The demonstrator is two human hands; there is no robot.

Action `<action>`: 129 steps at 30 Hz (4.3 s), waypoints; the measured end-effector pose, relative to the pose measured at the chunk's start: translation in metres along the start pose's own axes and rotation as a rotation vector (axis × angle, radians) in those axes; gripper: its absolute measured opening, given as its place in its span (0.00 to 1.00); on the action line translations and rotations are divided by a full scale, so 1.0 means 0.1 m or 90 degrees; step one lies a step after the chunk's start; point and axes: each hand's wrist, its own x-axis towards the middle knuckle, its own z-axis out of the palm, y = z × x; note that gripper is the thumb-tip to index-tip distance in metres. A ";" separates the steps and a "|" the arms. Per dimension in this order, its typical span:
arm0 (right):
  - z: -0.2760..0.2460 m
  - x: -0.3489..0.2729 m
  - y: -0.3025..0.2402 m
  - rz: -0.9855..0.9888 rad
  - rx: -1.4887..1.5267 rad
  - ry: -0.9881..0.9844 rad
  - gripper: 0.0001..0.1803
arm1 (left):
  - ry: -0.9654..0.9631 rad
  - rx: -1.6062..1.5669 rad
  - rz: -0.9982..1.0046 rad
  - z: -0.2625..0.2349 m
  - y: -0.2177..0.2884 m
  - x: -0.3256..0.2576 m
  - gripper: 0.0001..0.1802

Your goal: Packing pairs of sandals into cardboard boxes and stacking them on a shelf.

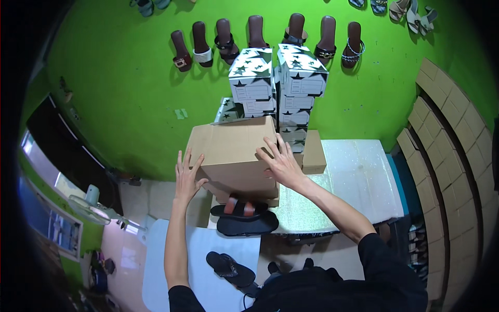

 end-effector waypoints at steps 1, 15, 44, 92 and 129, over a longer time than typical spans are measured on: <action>0.05 0.01 -0.02 0.009 -0.005 -0.011 0.45 | 0.023 0.000 0.001 0.03 -0.01 0.02 0.56; -0.52 -0.60 -0.38 0.049 0.097 0.142 0.31 | 0.124 -0.142 0.030 -0.57 0.80 -0.37 0.41; -0.65 -5.28 3.49 0.319 0.106 -0.083 0.16 | -0.183 -0.256 0.124 2.73 6.04 -0.77 0.33; 0.01 -4.29 4.47 0.184 -0.036 -0.421 0.33 | -0.337 -0.072 -0.049 2.56 5.92 -0.71 0.44; -0.95 -4.05 3.66 0.096 -0.127 -0.004 0.10 | 0.037 -0.194 0.405 2.23 5.69 0.80 0.13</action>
